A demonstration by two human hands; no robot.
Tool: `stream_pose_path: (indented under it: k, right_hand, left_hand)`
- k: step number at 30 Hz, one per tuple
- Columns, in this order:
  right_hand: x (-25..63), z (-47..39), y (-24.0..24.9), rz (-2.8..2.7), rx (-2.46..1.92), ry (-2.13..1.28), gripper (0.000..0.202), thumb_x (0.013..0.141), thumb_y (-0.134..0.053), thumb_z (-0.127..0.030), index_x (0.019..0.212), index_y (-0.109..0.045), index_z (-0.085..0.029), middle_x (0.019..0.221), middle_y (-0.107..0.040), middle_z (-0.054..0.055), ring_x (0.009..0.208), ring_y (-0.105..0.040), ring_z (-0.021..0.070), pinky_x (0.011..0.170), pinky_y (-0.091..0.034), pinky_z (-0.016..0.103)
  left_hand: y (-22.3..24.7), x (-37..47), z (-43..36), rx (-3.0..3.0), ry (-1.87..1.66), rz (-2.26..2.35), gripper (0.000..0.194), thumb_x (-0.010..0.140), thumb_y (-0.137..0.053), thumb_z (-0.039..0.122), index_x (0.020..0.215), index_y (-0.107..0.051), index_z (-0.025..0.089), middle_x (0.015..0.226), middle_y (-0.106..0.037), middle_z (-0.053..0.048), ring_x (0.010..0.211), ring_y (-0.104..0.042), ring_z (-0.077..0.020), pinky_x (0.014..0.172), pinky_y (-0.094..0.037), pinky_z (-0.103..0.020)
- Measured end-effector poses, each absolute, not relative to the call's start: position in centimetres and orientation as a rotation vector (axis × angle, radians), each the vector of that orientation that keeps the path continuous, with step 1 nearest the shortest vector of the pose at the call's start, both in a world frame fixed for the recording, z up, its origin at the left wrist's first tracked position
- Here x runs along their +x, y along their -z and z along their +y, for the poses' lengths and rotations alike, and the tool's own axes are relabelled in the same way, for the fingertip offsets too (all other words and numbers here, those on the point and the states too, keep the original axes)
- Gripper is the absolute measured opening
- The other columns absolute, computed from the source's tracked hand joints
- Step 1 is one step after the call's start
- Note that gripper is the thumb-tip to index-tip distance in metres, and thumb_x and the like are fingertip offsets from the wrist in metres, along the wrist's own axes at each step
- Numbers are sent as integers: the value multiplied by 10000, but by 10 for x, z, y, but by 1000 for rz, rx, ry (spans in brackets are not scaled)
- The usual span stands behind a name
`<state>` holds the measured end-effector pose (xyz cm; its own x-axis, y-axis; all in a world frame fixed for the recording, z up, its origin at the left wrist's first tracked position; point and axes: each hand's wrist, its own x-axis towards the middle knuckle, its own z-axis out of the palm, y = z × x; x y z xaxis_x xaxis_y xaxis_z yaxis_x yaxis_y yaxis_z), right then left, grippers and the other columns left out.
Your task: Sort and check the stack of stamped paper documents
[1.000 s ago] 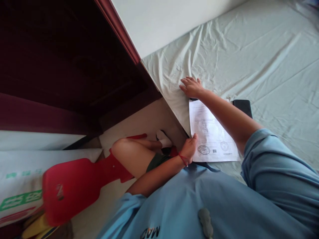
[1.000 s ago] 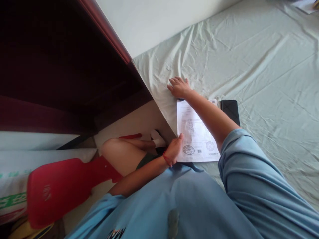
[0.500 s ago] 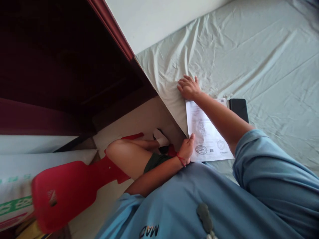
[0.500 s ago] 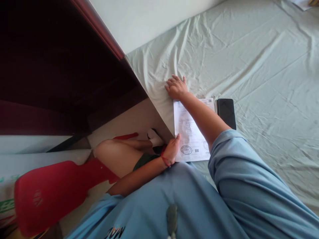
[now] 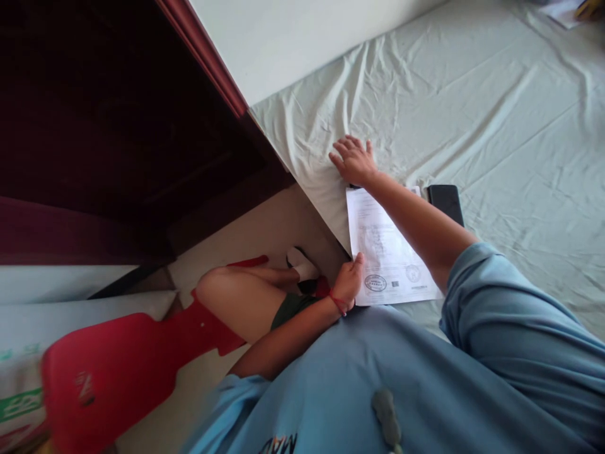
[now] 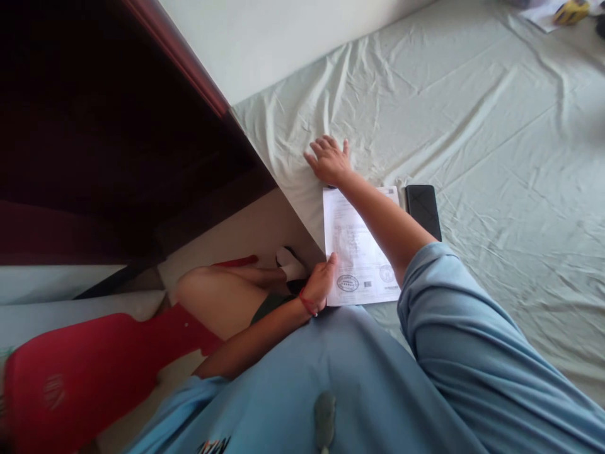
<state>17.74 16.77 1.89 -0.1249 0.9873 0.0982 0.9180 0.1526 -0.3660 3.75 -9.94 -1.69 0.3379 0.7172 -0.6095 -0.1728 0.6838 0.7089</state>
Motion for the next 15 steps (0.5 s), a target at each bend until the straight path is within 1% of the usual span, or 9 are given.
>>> stream_pose_path:
  k: [3,4,5,6,8,10,11,13,15]
  right_hand:
    - [189,157,-36,-1959,-1835,-163,693,1152,-79,-455,1540,-587,-189,1590,-587,162,1524,-475,355,1283,-339,650]
    - [193,147,-41,-1917,-1833,-114,734,1144,-22,-426,1515,-605,-178,1522,-622,174,1475,-513,356,1259,-373,634]
    - [197,134,-46,-1889,-1819,-76,750,1140,-5,-412,1490,-623,-170,1466,-643,181,1437,-537,363,1235,-397,632]
    - [200,117,-48,-1877,-1799,-66,736,1141,-26,-408,1457,-647,-173,1413,-664,181,1398,-560,366,1209,-425,625]
    - [203,76,-47,-1943,-1733,-137,643,1142,-143,-401,1377,-703,-189,1305,-708,176,1300,-618,354,1155,-487,579]
    - [201,35,-37,-2135,-1594,-301,549,1114,-262,-349,1298,-753,-188,1192,-751,168,1201,-665,337,1107,-533,549]
    - [198,18,-29,-2249,-1500,-400,526,1094,-297,-319,1292,-770,-200,1173,-772,158,1188,-676,335,1100,-545,552]
    - [192,-8,-14,-2387,-1364,-542,525,1077,-339,-309,1397,-750,-243,1336,-774,124,1337,-646,330,1179,-517,565]
    - [186,-19,-3,-2460,-1336,-565,536,1094,-361,-365,1487,-702,-238,1536,-689,103,1478,-579,319,1280,-437,567]
  left_hand:
    - [20,24,-103,610,-595,1056,926,624,-757,974,898,-806,90,955,-814,-206,1160,-756,-393,1101,-565,-501]
    - [23,18,-104,614,-576,1053,943,604,-756,985,884,-807,86,944,-814,-211,1138,-764,-396,1085,-575,-504]
    - [26,12,-106,616,-558,1052,955,589,-753,994,870,-806,84,933,-813,-214,1111,-771,-398,1061,-587,-505]
    - [30,6,-109,619,-542,1053,960,582,-749,1001,860,-806,83,922,-812,-214,1083,-778,-396,1032,-599,-503]
    - [38,-5,-114,634,-520,1064,966,592,-730,1011,854,-808,85,916,-814,-210,1021,-789,-383,978,-613,-489]
    - [45,-13,-120,670,-499,1085,975,614,-699,1022,852,-814,84,918,-815,-207,967,-790,-364,934,-614,-468]
    - [48,-15,-123,694,-489,1094,980,625,-684,1026,850,-817,82,914,-814,-206,946,-787,-355,913,-610,-454]
    - [52,-19,-127,737,-479,1099,980,647,-663,1028,848,-823,82,885,-809,-195,923,-778,-338,879,-598,-427]
    - [55,-19,-129,760,-479,1099,962,658,-658,1025,835,-824,94,830,-798,-168,900,-766,-323,855,-582,-409]
